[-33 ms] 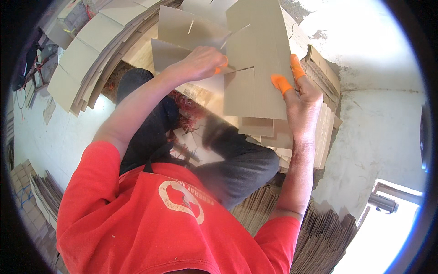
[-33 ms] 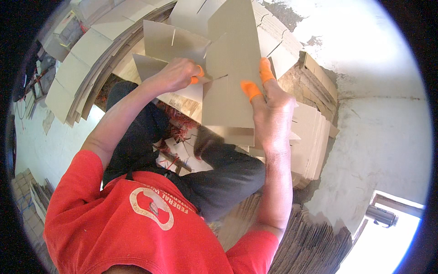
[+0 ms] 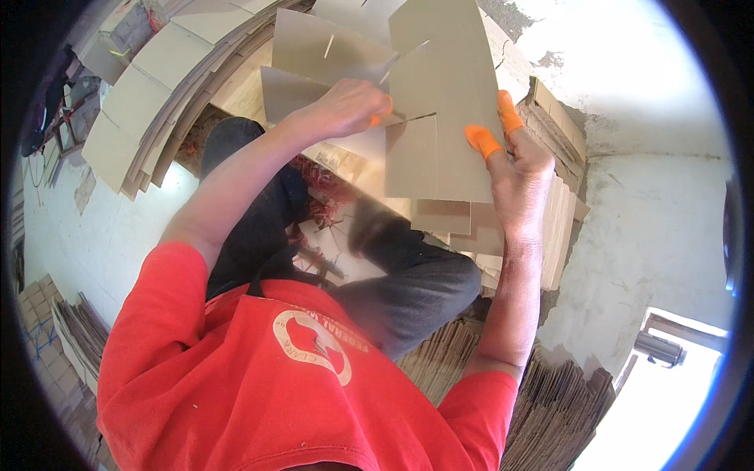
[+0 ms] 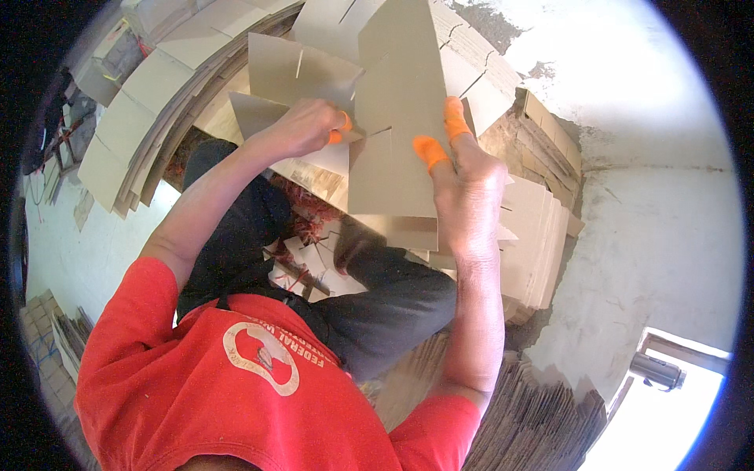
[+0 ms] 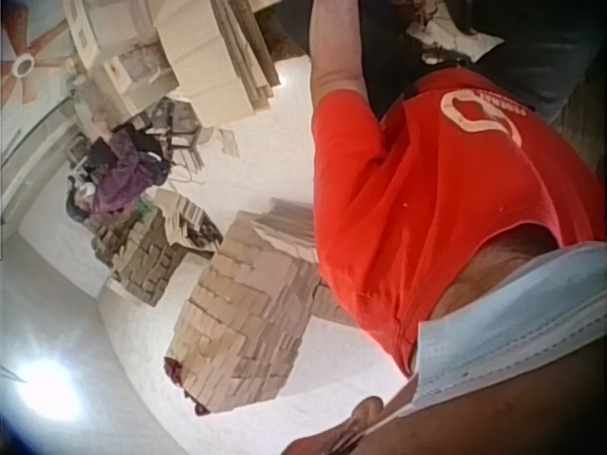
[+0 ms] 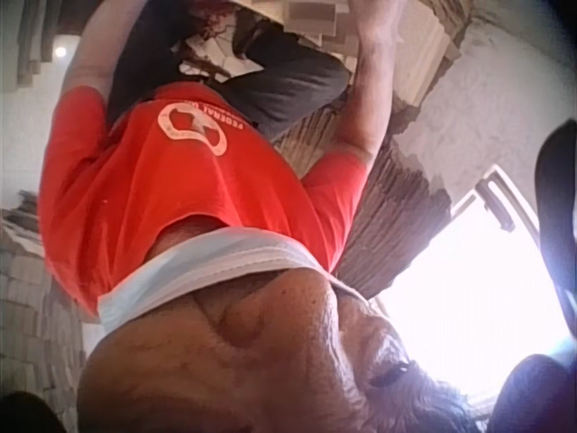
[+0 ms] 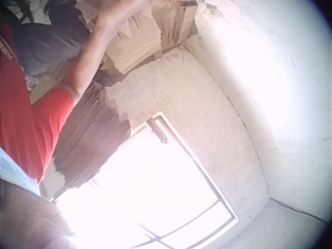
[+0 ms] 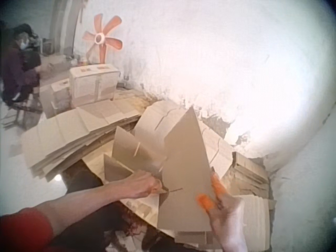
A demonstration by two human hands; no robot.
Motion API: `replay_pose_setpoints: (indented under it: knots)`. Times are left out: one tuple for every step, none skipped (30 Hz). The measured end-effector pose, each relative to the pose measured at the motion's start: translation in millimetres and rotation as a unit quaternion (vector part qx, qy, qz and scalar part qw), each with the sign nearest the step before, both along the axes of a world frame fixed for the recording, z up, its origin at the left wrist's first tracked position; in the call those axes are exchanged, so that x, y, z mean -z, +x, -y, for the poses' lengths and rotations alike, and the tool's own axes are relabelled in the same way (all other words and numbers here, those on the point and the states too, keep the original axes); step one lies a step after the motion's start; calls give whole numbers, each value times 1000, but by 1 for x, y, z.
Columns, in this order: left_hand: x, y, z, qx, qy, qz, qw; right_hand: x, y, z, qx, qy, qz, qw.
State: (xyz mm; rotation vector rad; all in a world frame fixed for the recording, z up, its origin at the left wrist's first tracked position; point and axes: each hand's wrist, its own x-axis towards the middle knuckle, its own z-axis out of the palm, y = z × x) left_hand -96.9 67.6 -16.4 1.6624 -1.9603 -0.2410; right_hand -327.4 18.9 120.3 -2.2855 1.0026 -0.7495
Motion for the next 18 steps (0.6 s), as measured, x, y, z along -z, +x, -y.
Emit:
replay_pose_setpoints:
  knots:
    - [1, 1, 2, 1, -1, -2, 1000, 3, 2, 2, -10, 5, -14, 1000]
    - [2, 2, 3, 2, -2, -3, 1000, 5, 4, 5, -21, 10, -29, 999]
    - [3, 3, 4, 14, -2, -3, 1000, 7, 7, 6, -32, 15, -55, 998]
    - [3, 2, 5, 27, -2, -4, 1000, 11, 10, 7, -44, 19, -76, 996]
    - [3, 1, 6, 41, -2, -4, 999, 14, 12, 8, -55, 22, -97, 994]
    - [3, 1, 7, 33, 6, 0, 999, 19, 16, 10, -68, 24, -112, 991]
    - [3, 0, 7, 25, 16, 5, 1000, 26, 18, 12, -82, 27, -125, 988]
    - [1, -1, 8, 19, 24, 11, 999, 37, 21, 12, -109, 18, -157, 981]
    - [-1, -1, 8, 16, 26, 16, 999, 51, 23, 11, -135, 8, -188, 973]
    - [-3, -3, 9, 16, 26, 21, 999, 64, 24, 9, -159, -2, -220, 962]
    - [-5, -4, 10, 15, 28, 26, 999, 77, 22, 5, -157, -19, -229, 961]
    - [-7, -5, 10, 11, 38, 22, 999, 89, 18, -1, -154, -36, -237, 959]
    - [-7, -5, 11, 7, 50, 17, 999, 94, 15, -4, -151, -52, -245, 956]
    - [-7, -6, 11, 5, 61, 13, 998, 88, 14, -2, -161, -49, -245, 955]
    - [-8, -6, 8, 0, 61, 11, 998, 90, 6, 3, -130, -81, -196, 969]
    - [-9, -6, 5, 3, 60, 8, 998, 94, -10, 12, -91, -114, -148, 978]
    - [-12, -6, 3, 7, 56, 5, 998, 99, -31, 24, -26, -107, -91, 990]
    - [-13, -5, -1, 3, 33, 7, 999, 105, -51, 36, 36, -98, -23, 994]
